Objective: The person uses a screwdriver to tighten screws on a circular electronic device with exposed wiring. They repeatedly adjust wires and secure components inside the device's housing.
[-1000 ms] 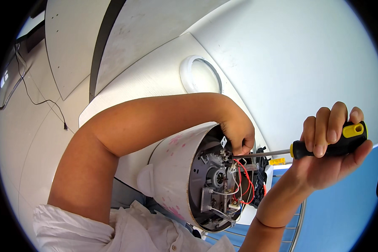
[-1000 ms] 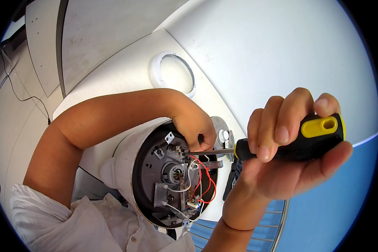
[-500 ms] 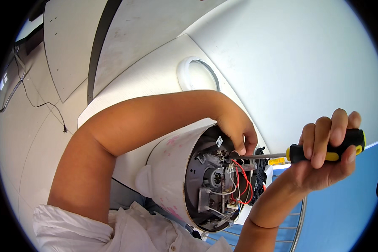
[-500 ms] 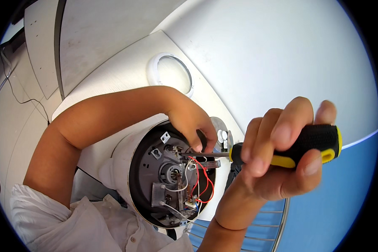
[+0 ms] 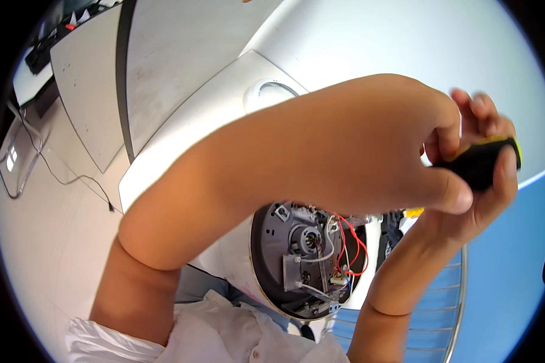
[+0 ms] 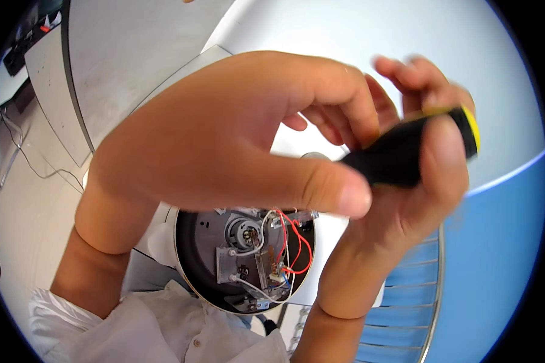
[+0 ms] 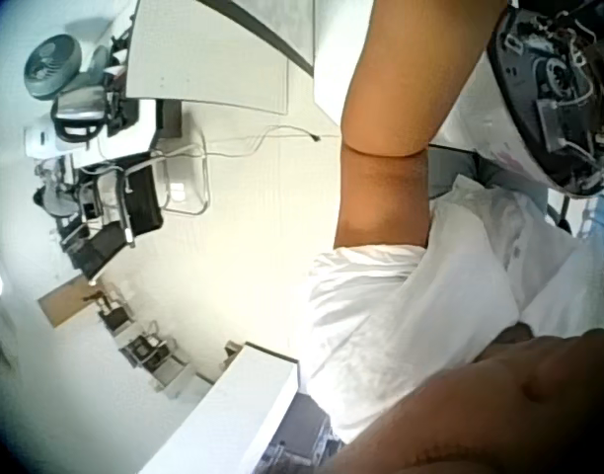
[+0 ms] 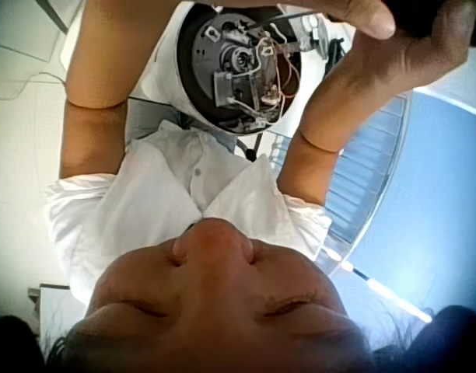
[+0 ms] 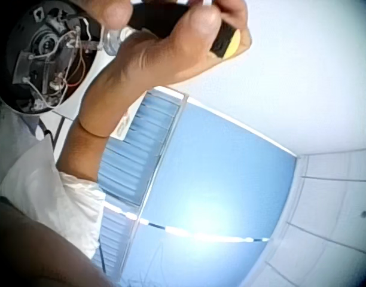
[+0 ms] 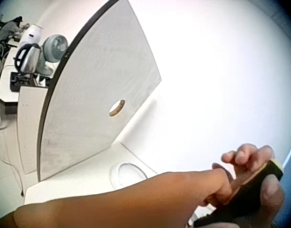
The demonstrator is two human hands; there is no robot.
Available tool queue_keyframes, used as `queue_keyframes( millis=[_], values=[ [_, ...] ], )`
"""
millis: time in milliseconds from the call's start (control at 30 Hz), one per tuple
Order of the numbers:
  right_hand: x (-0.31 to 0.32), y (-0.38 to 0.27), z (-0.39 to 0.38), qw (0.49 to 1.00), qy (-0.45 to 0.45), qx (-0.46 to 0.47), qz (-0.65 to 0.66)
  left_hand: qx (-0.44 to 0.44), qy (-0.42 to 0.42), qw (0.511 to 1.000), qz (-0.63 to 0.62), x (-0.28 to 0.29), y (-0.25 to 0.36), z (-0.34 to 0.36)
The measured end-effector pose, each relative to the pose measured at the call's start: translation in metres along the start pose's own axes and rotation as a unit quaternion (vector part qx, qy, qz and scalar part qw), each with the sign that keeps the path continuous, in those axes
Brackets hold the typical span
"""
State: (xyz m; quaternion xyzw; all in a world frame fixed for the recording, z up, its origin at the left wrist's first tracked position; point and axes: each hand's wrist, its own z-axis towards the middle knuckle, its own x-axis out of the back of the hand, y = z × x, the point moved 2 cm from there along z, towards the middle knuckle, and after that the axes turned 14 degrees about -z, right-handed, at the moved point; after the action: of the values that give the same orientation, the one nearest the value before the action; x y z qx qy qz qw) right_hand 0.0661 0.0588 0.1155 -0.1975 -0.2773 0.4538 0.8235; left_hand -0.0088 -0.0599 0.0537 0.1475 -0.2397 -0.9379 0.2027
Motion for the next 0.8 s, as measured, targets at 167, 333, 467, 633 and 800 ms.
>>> queue_keyframes(
  millis=[167, 333, 467, 633, 800],
  values=[
    [-0.006, -0.003, -0.003, 0.993, -0.111, 0.03, -0.017, 0.013, 0.039, 0.999, 0.007, -0.015, -0.007, -0.002],
    [-0.002, 0.0, 0.007, 0.977, -0.199, 0.073, 0.005, 0.131, -0.069, 0.987, -0.065, -0.004, -0.003, -0.003],
    [0.004, -0.005, 0.015, 0.974, -0.221, 0.051, -0.005, 0.161, -0.102, 0.978, -0.09, -0.004, -0.001, -0.004],
    [-0.001, -0.009, 0.004, 0.98, -0.187, 0.063, -0.041, 0.103, -0.001, 0.993, -0.051, -0.011, 0.007, -0.009],
    [-0.001, -0.013, 0.005, 0.977, -0.197, 0.064, -0.052, 0.173, 0.017, 0.983, -0.055, -0.007, 0.013, -0.01]
  ],
)
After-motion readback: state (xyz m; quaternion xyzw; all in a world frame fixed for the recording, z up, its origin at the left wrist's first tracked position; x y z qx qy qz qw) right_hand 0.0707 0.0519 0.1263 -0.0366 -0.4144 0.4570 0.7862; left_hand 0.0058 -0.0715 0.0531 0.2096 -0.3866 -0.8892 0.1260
